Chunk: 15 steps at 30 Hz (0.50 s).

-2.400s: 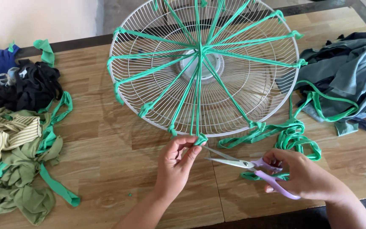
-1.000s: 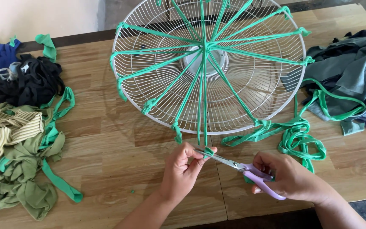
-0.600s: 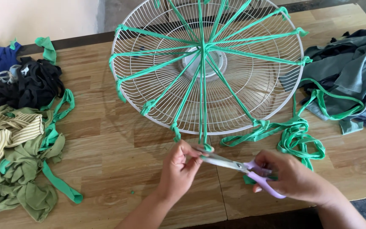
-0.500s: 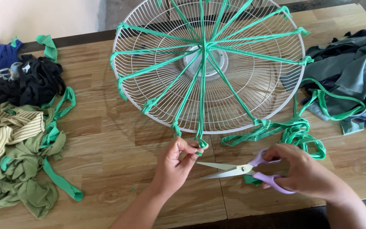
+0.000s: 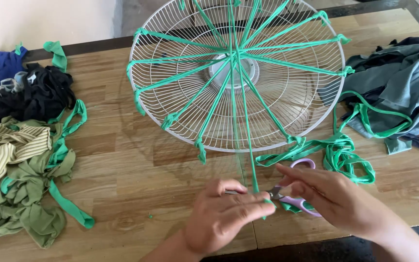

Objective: Weaving green fabric strips through a circular metal fan guard to create a craft item.

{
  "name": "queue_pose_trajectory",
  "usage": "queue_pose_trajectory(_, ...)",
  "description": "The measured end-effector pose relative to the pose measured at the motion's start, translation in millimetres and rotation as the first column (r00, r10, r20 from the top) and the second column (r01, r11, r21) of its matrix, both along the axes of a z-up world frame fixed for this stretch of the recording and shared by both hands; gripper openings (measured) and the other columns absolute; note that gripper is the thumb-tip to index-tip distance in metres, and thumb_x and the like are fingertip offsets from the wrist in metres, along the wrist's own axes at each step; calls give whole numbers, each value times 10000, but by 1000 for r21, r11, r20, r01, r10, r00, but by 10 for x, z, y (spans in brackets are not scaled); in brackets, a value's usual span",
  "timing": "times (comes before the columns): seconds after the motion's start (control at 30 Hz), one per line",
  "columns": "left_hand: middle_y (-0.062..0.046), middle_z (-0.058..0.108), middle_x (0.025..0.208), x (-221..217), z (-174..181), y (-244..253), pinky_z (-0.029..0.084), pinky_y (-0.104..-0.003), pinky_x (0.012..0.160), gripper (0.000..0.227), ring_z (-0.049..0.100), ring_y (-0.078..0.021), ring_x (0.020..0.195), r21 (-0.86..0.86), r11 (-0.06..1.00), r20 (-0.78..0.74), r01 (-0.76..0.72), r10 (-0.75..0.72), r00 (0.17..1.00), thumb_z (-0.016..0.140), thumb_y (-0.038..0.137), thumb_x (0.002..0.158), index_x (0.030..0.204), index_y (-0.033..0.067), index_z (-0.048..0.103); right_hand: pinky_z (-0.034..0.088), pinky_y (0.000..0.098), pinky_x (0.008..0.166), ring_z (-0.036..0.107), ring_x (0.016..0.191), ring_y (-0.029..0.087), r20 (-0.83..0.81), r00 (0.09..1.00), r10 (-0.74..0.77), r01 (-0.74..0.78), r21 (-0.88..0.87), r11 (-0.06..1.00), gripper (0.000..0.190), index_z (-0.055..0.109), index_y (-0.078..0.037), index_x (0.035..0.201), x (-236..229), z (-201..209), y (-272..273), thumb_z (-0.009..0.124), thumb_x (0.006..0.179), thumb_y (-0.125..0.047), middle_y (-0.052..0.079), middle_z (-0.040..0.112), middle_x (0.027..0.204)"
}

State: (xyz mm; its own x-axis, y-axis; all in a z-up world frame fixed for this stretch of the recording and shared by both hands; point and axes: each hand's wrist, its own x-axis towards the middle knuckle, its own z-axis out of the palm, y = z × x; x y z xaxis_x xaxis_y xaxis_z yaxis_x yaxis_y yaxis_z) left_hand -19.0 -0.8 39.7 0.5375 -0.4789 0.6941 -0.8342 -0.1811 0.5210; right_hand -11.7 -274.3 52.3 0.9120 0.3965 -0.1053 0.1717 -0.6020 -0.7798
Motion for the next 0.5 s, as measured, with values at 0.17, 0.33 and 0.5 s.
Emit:
queue_pose_trajectory(0.17,-4,781,1174,-76,-50,-77,421,-352,1003,230,597,-164,1033,123,992,59,38,-46,997,642,203,994,1179,126,755,537,264,563,660,659,140,-272,958,93,24,398,917,309,754,9,1167,200,-420,229,550,1004,-155,58,756,801)
queue_pose_trajectory(0.33,-2,791,1114,-45,-50,-60,444,-315,984,241,625,-143,1067,141,990,34,8,-13,999,672,170,970,1193,119,750,418,242,508,519,564,126,-574,810,117,262,533,805,236,796,79,1061,351,-360,431,626,1001,-74,66,652,710)
queue_pose_trajectory(0.5,-122,717,1133,53,75,-20,586,-369,849,348,694,-281,914,-175,984,-198,40,-75,977,562,9,826,1160,-6,656,396,250,498,484,596,63,-351,934,68,54,326,944,227,804,17,911,383,-113,512,634,994,-109,-20,675,708)
